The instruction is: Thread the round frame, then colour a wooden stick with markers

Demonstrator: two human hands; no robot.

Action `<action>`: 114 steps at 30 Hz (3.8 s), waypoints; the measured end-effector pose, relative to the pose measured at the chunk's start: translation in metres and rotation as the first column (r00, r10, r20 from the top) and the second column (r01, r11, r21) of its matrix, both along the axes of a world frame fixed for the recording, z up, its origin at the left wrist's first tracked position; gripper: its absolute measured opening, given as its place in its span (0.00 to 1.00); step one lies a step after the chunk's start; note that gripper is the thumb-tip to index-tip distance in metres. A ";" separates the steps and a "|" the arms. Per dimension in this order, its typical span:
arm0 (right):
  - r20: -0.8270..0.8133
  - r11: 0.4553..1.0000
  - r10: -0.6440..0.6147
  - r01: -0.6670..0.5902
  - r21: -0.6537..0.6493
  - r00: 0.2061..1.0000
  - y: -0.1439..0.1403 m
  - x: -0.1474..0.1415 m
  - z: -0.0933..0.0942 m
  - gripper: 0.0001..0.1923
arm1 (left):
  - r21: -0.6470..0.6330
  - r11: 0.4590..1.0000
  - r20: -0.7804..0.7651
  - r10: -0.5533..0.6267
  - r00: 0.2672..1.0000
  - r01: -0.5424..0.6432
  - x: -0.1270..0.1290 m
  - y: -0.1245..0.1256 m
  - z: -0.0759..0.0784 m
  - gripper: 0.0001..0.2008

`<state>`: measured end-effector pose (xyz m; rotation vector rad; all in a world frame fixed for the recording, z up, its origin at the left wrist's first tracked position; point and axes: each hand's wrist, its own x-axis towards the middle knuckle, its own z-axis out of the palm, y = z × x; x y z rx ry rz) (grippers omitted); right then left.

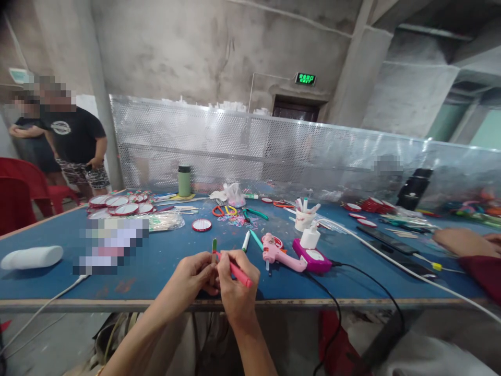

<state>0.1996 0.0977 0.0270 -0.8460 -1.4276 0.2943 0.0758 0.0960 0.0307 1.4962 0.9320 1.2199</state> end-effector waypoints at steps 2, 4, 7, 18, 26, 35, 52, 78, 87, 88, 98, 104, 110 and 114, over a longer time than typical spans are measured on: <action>-0.008 1.000 -0.001 0.001 -0.003 1.000 0.000 0.000 -0.001 0.13 | -0.005 1.000 0.005 -0.003 1.000 0.003 0.000 -0.001 0.001 0.13; 0.002 1.000 0.012 -0.012 0.003 1.000 0.001 0.000 0.000 0.12 | -0.005 1.000 0.001 0.005 1.000 -0.005 0.001 -0.002 0.002 0.14; 0.033 0.999 0.025 -0.025 0.022 0.999 0.001 0.000 0.002 0.12 | -0.008 1.000 -0.006 0.016 1.000 -0.016 0.001 -0.003 0.004 0.14; -0.041 0.996 -0.075 0.076 0.048 0.996 -0.002 0.000 0.002 0.13 | -0.038 0.998 0.064 -0.037 0.997 0.039 0.002 -0.001 0.003 0.16; -0.064 1.000 -0.022 0.022 0.006 0.998 -0.003 -0.002 0.001 0.14 | 0.000 1.000 0.000 -0.016 1.000 0.016 0.000 -0.005 0.004 0.22; -0.095 1.000 -0.003 0.002 -0.009 0.996 -0.001 -0.005 -0.003 0.13 | -0.035 0.999 -0.014 -0.019 1.000 0.018 -0.001 -0.008 0.007 0.24; -0.115 1.000 -0.010 0.010 0.001 0.993 -0.005 -0.002 -0.001 0.13 | -0.102 0.992 0.064 -0.063 0.996 0.069 -0.002 -0.003 0.009 0.26; 0.012 0.998 0.053 -0.053 -0.022 0.998 0.000 0.002 -0.002 0.12 | -0.031 0.998 0.068 -0.053 0.996 0.055 -0.001 -0.001 0.005 0.17; -0.028 0.999 0.048 -0.048 -0.021 0.998 0.000 0.000 -0.002 0.13 | -0.013 0.998 0.056 -0.068 0.996 0.069 -0.002 -0.002 0.004 0.16; -0.054 0.999 0.041 -0.042 -0.021 0.998 -0.001 0.000 -0.001 0.13 | -0.017 0.997 0.055 -0.069 0.996 0.070 -0.002 -0.001 0.003 0.16; -0.012 0.997 0.076 -0.076 -0.029 0.997 0.001 0.000 -0.002 0.13 | -0.010 0.998 0.055 -0.066 0.996 0.066 -0.002 0.000 0.003 0.17; 0.025 0.998 0.060 -0.060 -0.024 0.998 0.002 0.002 -0.003 0.13 | -0.004 0.998 0.044 -0.070 0.997 0.070 -0.002 0.000 0.001 0.15; 0.017 0.999 0.051 -0.050 -0.014 0.999 0.003 0.001 -0.003 0.12 | -0.023 0.997 0.058 -0.072 0.996 0.074 -0.002 0.001 0.001 0.15; 0.006 0.997 0.072 -0.072 -0.025 0.997 0.001 0.001 -0.002 0.12 | -0.035 0.997 0.063 -0.065 0.996 0.067 -0.001 0.000 0.003 0.15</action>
